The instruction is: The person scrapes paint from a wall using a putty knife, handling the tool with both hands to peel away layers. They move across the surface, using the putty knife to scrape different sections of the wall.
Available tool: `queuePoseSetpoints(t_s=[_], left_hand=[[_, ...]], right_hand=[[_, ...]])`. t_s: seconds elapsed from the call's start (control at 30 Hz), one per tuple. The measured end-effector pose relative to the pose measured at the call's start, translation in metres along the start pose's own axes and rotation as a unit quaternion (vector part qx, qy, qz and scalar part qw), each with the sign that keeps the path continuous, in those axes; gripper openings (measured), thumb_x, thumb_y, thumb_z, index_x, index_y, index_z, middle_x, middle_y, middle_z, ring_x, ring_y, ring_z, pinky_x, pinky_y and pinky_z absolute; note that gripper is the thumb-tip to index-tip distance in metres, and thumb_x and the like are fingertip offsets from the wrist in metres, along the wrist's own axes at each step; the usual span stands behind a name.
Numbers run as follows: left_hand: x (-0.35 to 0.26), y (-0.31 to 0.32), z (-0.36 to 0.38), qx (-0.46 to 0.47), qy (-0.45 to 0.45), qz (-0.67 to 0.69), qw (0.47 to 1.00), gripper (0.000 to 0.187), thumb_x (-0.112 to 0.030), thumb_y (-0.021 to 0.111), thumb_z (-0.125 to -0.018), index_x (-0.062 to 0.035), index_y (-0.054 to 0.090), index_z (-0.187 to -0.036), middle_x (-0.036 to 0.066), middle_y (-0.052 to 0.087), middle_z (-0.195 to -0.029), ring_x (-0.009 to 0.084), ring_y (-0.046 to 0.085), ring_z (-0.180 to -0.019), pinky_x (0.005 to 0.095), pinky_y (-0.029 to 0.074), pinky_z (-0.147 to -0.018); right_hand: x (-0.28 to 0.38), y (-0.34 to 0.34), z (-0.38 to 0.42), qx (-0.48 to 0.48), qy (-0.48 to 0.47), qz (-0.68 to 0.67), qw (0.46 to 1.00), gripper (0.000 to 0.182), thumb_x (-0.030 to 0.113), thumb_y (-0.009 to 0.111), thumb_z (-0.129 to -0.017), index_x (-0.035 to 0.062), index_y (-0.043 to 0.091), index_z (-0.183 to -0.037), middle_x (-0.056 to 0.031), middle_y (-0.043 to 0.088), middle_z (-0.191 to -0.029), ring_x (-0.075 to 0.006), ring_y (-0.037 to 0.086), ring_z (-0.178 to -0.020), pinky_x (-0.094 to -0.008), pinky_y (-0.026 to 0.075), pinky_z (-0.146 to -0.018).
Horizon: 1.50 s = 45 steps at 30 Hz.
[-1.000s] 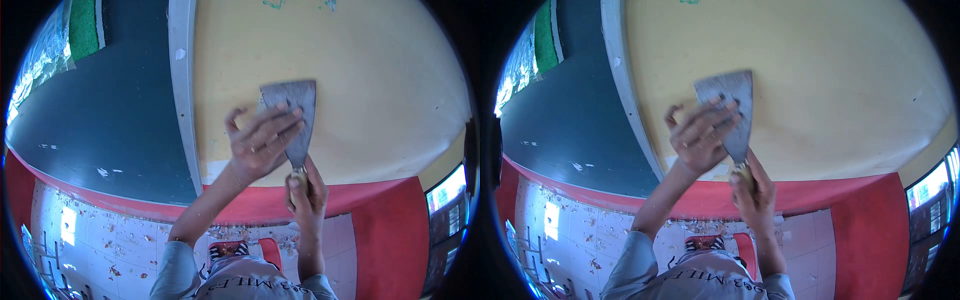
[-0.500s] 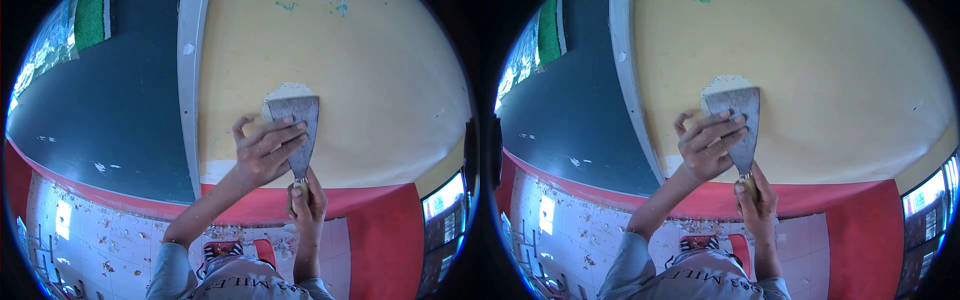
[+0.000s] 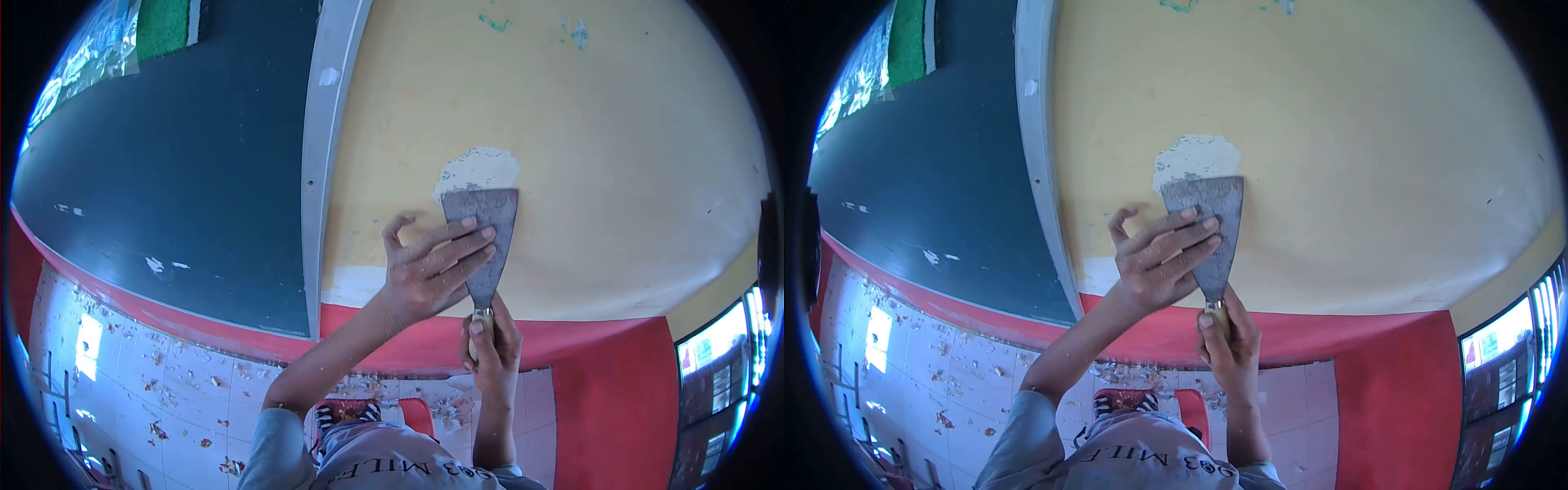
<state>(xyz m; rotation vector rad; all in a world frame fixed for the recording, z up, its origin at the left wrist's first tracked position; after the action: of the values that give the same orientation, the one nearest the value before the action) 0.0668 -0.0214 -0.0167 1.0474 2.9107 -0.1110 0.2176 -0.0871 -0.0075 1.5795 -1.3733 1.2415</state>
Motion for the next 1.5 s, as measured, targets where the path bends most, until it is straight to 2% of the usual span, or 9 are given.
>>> queuePoseSetpoints(t_s=[0.37, 0.53, 0.67, 0.9, 1.07, 1.2, 1.3, 1.4, 1.5], left_hand=[[-0.01, 0.003, 0.005, -0.007, -0.032, -0.002, 0.999, 0.025, -0.016, 0.076, -0.071, -0.0254, 0.075, -0.093, -0.01, 0.072, -0.108, 0.0116, 0.065, -0.107, 0.0455, 0.026, -0.102], [0.012, -0.002, -0.023, -0.08, -0.021, 0.001, 0.997, 0.026, -0.024, 0.076, -0.073, -0.0229, 0.075, -0.098, -0.008, 0.071, -0.111, 0.0108, 0.062, -0.112, 0.0468, 0.024, -0.101], [-0.008, 0.002, 0.009, 0.003, -0.035, 0.006, 0.999, 0.025, -0.025, 0.075, -0.074, -0.023, 0.075, -0.098, -0.008, 0.071, -0.113, 0.0106, 0.062, -0.113, 0.0469, 0.023, -0.101], [0.017, -0.004, -0.022, -0.093, -0.016, -0.006, 0.996, 0.024, -0.023, 0.074, -0.073, -0.0227, 0.075, -0.097, -0.008, 0.072, -0.11, 0.0119, 0.063, -0.111, 0.0459, 0.022, -0.103], [-0.009, 0.0, 0.057, 0.151, 0.022, -0.03, 0.988, 0.028, -0.024, 0.074, -0.079, -0.0245, 0.073, -0.106, -0.008, 0.066, -0.123, 0.0115, 0.058, -0.119, 0.0455, 0.031, -0.104], [-0.014, -0.007, 0.113, 0.435, 0.14, 0.064, 0.887, 0.03, -0.019, 0.07, -0.082, -0.0251, 0.071, -0.111, -0.007, 0.061, -0.129, 0.0117, 0.054, -0.122, 0.051, 0.036, -0.102], [-0.003, -0.04, 0.034, 0.309, 0.132, 0.05, 0.941, 0.034, -0.027, 0.067, -0.084, -0.0187, 0.067, -0.118, -0.002, 0.062, -0.128, 0.0207, 0.05, -0.129, 0.0528, 0.032, -0.109], [0.01, -0.043, -0.044, 0.048, 0.086, -0.081, 0.992, 0.05, -0.039, 0.067, -0.082, -0.0127, 0.063, -0.124, 0.013, 0.051, -0.141, 0.0358, 0.038, -0.138, 0.0573, 0.019, -0.114], [0.025, -0.009, -0.091, -0.012, 0.025, -0.162, 0.986, 0.063, -0.047, 0.058, -0.087, -0.0139, 0.051, -0.14, 0.025, 0.032, -0.152, 0.0411, 0.029, -0.142, 0.0629, 0.007, -0.114]], right_hand=[[-0.009, -0.006, 0.012, -0.03, 0.026, 0.001, 0.999, 0.049, 0.007, 0.055, -0.097, -0.0013, 0.042, -0.143, -0.0001, 0.054, -0.075, -0.0033, 0.045, -0.053, -0.0185, 0.036, -0.045], [0.012, 0.016, -0.003, -0.022, -0.022, 0.026, 0.999, 0.05, 0.007, 0.056, -0.096, -0.0005, 0.043, -0.143, 0.0001, 0.054, -0.075, -0.0032, 0.045, -0.054, -0.0186, 0.037, -0.046], [-0.01, -0.005, 0.013, -0.037, 0.014, 0.035, 0.999, 0.051, 0.007, 0.057, -0.095, 0.0003, 0.042, -0.144, 0.0004, 0.054, -0.075, -0.003, 0.045, -0.055, -0.0192, 0.038, -0.047], [0.01, 0.025, -0.008, -0.019, -0.033, 0.021, 0.999, 0.05, 0.008, 0.057, -0.096, 0.0, 0.042, -0.144, 0.0013, 0.052, -0.076, -0.0032, 0.045, -0.055, -0.0197, 0.037, -0.048], [-0.072, -0.017, 0.029, -0.019, 0.084, -0.036, 0.996, 0.047, 0.012, 0.056, -0.098, -0.0008, 0.044, -0.141, 0.0026, 0.05, -0.072, -0.0029, 0.044, -0.054, -0.0199, 0.036, -0.046], [-0.149, -0.049, 0.11, -0.103, 0.19, -0.077, 0.973, 0.037, 0.012, 0.056, -0.097, -0.0025, 0.051, -0.131, 0.0038, 0.048, -0.068, -0.0028, 0.042, -0.05, -0.0188, 0.034, -0.043], [-0.171, -0.065, 0.148, -0.192, 0.188, -0.082, 0.96, 0.029, 0.013, 0.052, -0.098, -0.003, 0.052, -0.122, 0.0004, 0.046, -0.063, -0.006, 0.039, -0.042, -0.0214, 0.03, -0.036], [-0.162, -0.067, 0.142, -0.236, 0.163, -0.074, 0.955, 0.033, 0.013, 0.052, -0.097, -0.0032, 0.049, -0.126, -0.0017, 0.05, -0.067, -0.0066, 0.04, -0.042, -0.0212, 0.031, -0.036], [-0.145, -0.059, 0.121, -0.266, 0.113, -0.097, 0.953, 0.033, 0.012, 0.053, -0.097, -0.0036, 0.051, -0.126, -0.002, 0.052, -0.069, -0.0061, 0.043, -0.044, -0.0204, 0.032, -0.037]])
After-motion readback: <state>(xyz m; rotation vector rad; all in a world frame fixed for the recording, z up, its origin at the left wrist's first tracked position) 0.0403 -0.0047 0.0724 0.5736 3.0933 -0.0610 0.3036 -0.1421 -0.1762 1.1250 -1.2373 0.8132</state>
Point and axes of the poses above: each hand's wrist, its own z-axis away from the middle knuckle, its own y-axis out of the palm, x = y × z, the point moved 1 cm from there along -z, towards the middle knuckle
